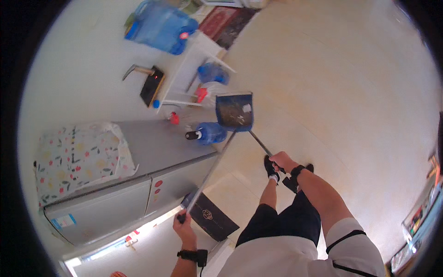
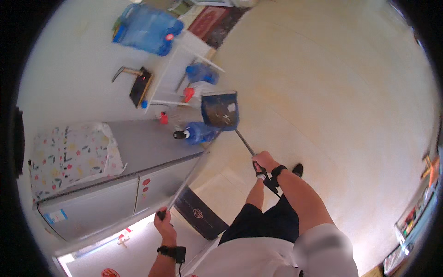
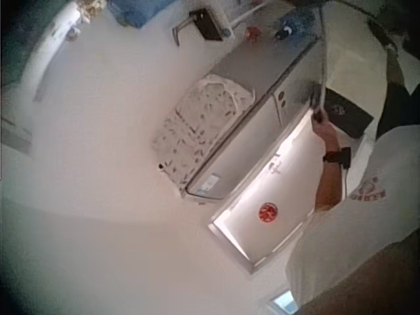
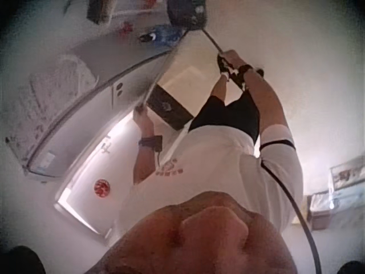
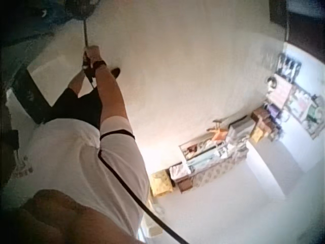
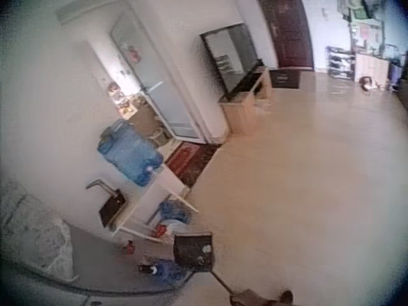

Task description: The person sweeps the floor with a broom and dustpan, collecting debris into the dustpan. They then move to the bathroom, empty the dustpan, and use a mop to clean the floor near the entrance.

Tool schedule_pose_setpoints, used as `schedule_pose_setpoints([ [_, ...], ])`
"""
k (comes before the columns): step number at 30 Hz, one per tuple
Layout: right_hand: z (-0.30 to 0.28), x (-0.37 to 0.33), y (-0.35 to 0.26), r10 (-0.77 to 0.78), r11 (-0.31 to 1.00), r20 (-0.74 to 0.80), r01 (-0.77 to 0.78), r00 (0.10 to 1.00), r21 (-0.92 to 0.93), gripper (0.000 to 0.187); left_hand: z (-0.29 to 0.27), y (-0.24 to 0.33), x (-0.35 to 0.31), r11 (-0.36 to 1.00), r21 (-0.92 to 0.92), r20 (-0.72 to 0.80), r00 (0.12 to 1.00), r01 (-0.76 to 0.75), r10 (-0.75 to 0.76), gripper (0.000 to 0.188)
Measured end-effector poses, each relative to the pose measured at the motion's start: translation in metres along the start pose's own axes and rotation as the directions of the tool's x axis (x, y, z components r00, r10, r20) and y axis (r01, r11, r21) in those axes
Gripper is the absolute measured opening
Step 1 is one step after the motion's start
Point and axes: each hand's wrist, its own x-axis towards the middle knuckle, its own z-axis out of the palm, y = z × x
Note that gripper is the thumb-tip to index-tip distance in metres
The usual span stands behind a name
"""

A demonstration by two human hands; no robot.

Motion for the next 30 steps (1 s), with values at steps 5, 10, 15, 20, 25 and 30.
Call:
schedule_pose_setpoints([
  [5, 0.035, 0.043, -0.057, 0.314, 0.939, 0.094, -0.324, 0.945, 0.114, 0.034, -0.066, -0.030, -0.014, 0.985, 0.036, -0.045, 0.985, 0.170, -0.168, 0.016],
  [10, 0.041, 0.085, -0.116, 0.398, 0.907, 0.064, -0.383, 0.915, -0.175, 0.029, -0.092, -0.066, -0.033, 0.951, -0.150, -0.161, 0.943, 0.269, -0.292, 0.017],
  [15, 0.043, 0.163, -0.159, 0.332, 0.908, 0.100, -0.289, 0.938, -0.303, 0.031, -0.112, -0.082, -0.048, 0.920, -0.116, -0.166, 0.906, 0.374, -0.389, 0.020],
  [20, 0.056, 0.214, -0.184, 0.448, 0.867, 0.183, -0.475, 0.875, 0.147, 0.027, -0.116, -0.096, -0.051, 0.877, -0.187, -0.142, 0.871, 0.443, -0.470, 0.018],
  [25, 0.012, 0.131, -0.186, 0.404, 0.855, 0.283, -0.469, 0.870, 0.221, 0.030, -0.110, -0.101, -0.034, 0.924, -0.066, -0.096, 0.919, 0.377, -0.382, 0.018],
  [30, -0.052, -0.005, -0.190, 0.672, 0.720, -0.146, -0.594, 0.726, 0.358, 0.024, -0.106, -0.103, -0.009, 0.905, -0.009, -0.044, 0.904, 0.425, -0.425, 0.018],
])
